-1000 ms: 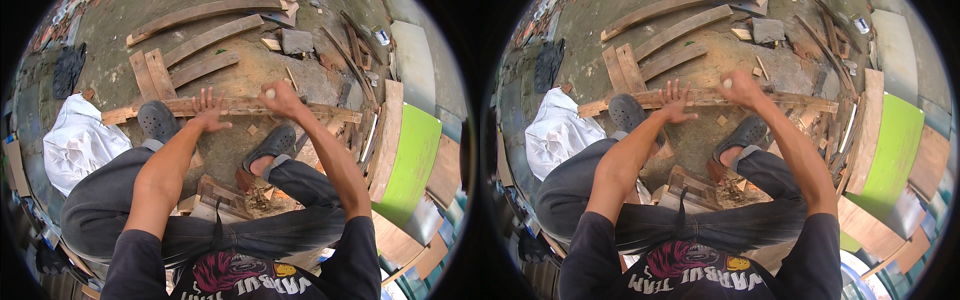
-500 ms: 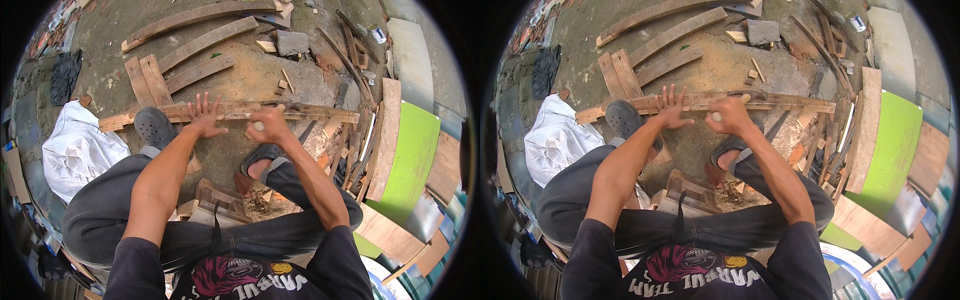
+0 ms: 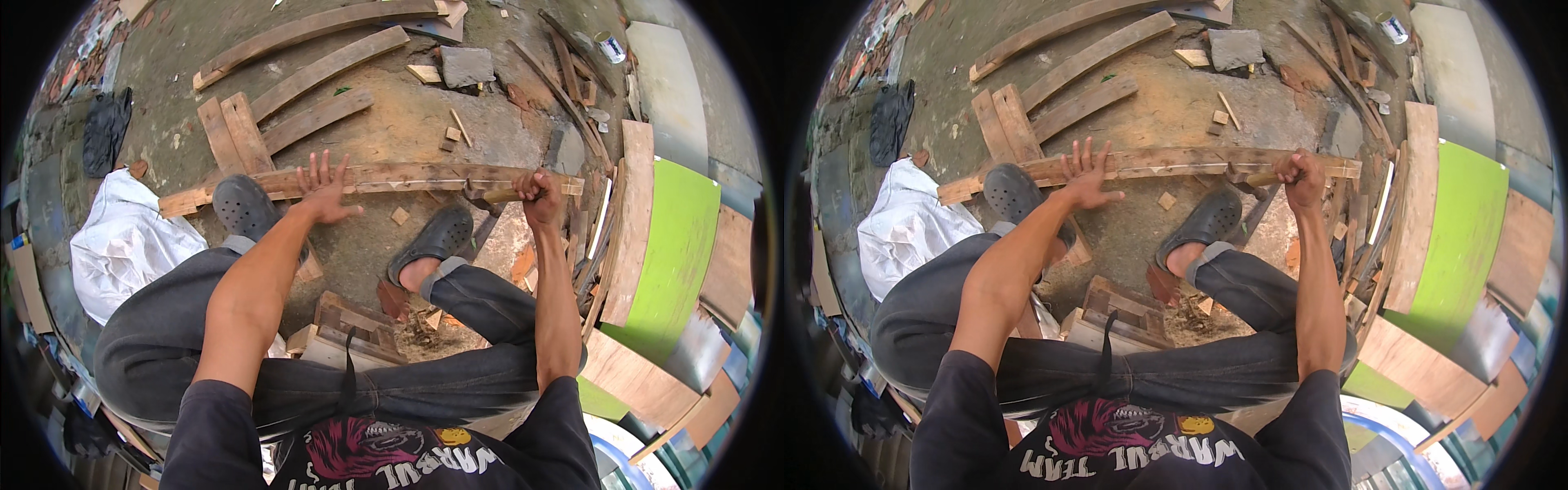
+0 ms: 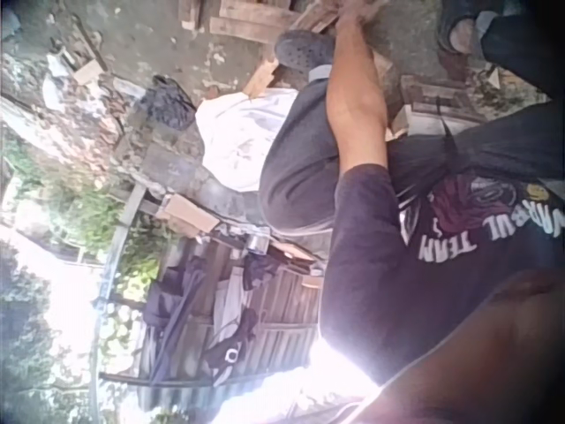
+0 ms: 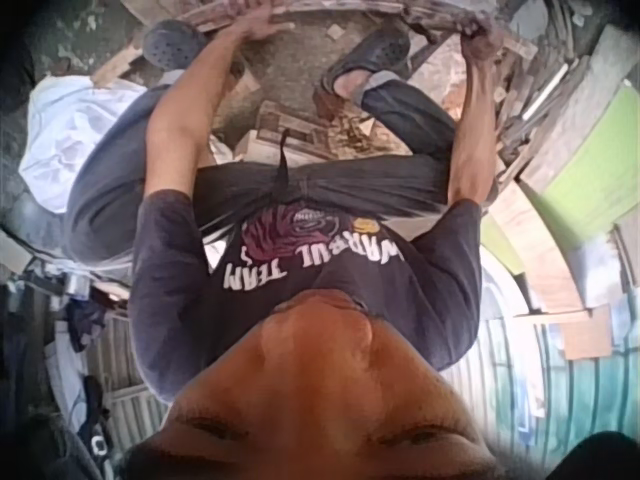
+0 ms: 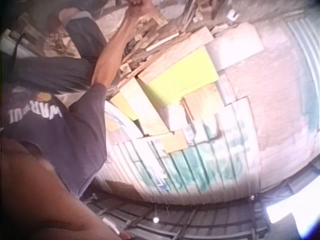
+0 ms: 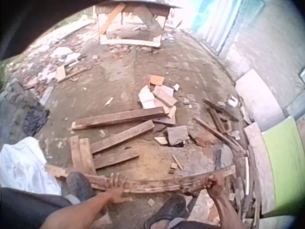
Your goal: The person sits on the ground and uses a hammer to repeatedly strike a long piece of wood, breaking it into smaller fragments. The person then picks up the broken pieces and continues to break them down further.
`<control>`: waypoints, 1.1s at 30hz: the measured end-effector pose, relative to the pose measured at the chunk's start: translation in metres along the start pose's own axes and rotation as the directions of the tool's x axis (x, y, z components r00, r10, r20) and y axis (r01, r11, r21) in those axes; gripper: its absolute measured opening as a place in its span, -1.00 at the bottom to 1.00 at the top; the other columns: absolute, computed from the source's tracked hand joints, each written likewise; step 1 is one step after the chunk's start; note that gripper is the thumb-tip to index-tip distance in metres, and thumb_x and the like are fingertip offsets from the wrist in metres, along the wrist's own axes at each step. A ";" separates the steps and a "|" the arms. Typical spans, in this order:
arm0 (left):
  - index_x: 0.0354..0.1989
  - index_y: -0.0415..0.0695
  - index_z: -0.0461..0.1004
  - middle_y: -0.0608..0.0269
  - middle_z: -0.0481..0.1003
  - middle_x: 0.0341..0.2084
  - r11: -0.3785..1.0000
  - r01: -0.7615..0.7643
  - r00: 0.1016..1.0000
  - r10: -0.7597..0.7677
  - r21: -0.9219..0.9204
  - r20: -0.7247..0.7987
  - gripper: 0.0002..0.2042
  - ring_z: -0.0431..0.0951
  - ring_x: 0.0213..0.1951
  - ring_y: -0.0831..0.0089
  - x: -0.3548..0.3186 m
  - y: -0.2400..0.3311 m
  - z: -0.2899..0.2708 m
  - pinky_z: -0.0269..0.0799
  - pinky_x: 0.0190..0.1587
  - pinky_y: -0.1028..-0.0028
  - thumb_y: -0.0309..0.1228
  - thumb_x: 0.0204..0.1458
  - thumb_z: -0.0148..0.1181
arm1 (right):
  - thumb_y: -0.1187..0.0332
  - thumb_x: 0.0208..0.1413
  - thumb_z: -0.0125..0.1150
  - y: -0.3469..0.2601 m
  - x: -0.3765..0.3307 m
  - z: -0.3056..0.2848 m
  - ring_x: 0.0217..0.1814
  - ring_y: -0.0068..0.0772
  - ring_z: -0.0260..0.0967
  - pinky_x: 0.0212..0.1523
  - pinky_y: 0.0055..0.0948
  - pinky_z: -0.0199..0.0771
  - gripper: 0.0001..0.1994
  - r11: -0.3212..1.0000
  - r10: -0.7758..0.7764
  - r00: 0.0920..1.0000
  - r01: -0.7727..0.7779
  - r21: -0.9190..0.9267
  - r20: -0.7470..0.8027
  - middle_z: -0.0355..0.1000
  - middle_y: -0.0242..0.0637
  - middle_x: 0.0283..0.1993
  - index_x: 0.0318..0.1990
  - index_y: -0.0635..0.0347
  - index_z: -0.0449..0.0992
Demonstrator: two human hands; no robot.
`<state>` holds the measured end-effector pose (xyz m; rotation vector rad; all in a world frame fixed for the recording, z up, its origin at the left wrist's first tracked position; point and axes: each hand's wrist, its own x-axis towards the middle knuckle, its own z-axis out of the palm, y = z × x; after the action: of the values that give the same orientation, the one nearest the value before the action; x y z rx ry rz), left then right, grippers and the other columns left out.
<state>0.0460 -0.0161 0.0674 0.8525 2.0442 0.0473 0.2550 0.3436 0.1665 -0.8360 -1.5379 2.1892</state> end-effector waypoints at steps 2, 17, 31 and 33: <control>0.47 0.12 -0.52 -0.15 -0.72 0.41 1.000 0.000 1.000 0.000 -0.002 -0.017 0.21 -0.88 0.36 -0.16 0.000 0.000 0.003 -0.80 0.28 -0.20 0.31 -0.14 0.25 | 0.34 0.07 0.05 -0.006 -0.004 0.013 -0.64 -0.46 0.12 -0.47 -0.38 0.28 -0.71 0.995 -0.028 0.997 0.035 -0.094 0.072 0.16 -0.36 -0.70 -0.67 0.12 0.22; 0.47 0.14 -0.54 -0.14 -0.73 0.41 1.000 -0.015 1.000 0.015 -0.014 -0.010 0.23 -0.87 0.37 -0.14 0.002 -0.002 0.003 -0.82 0.28 -0.20 0.29 -0.17 0.27 | 0.26 -0.08 0.24 0.068 -0.007 0.199 -0.63 0.00 0.40 -0.55 -0.19 0.38 -0.77 0.356 -0.280 0.903 0.413 -0.839 0.326 0.41 0.05 -0.63 -0.56 0.26 0.54; 0.48 0.14 -0.50 -0.13 -0.70 0.42 0.999 -0.033 0.998 0.031 -0.031 -0.051 0.23 -0.85 0.37 -0.15 0.002 -0.007 0.006 -0.81 0.29 -0.20 0.30 -0.19 0.28 | 0.30 -0.05 0.20 0.030 0.001 0.132 -0.58 -0.61 0.21 -0.53 -0.47 0.18 -0.77 0.778 -0.075 0.966 0.212 -0.591 0.247 0.31 -0.41 -0.68 -0.63 0.24 0.46; 0.48 0.14 -0.50 -0.13 -0.70 0.42 0.999 -0.033 0.999 0.032 -0.039 -0.038 0.23 -0.85 0.37 -0.15 0.003 -0.005 0.005 -0.81 0.29 -0.20 0.30 -0.18 0.28 | 0.32 -0.04 0.18 0.030 0.000 0.123 -0.55 -0.53 0.22 -0.48 -0.45 0.20 -0.74 0.853 -0.031 0.978 0.133 -0.505 0.205 0.29 -0.33 -0.65 -0.68 0.22 0.37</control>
<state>0.0457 -0.0198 0.0609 0.8661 2.0572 0.1219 0.1791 0.2426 0.1688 -0.6960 -2.2727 1.8519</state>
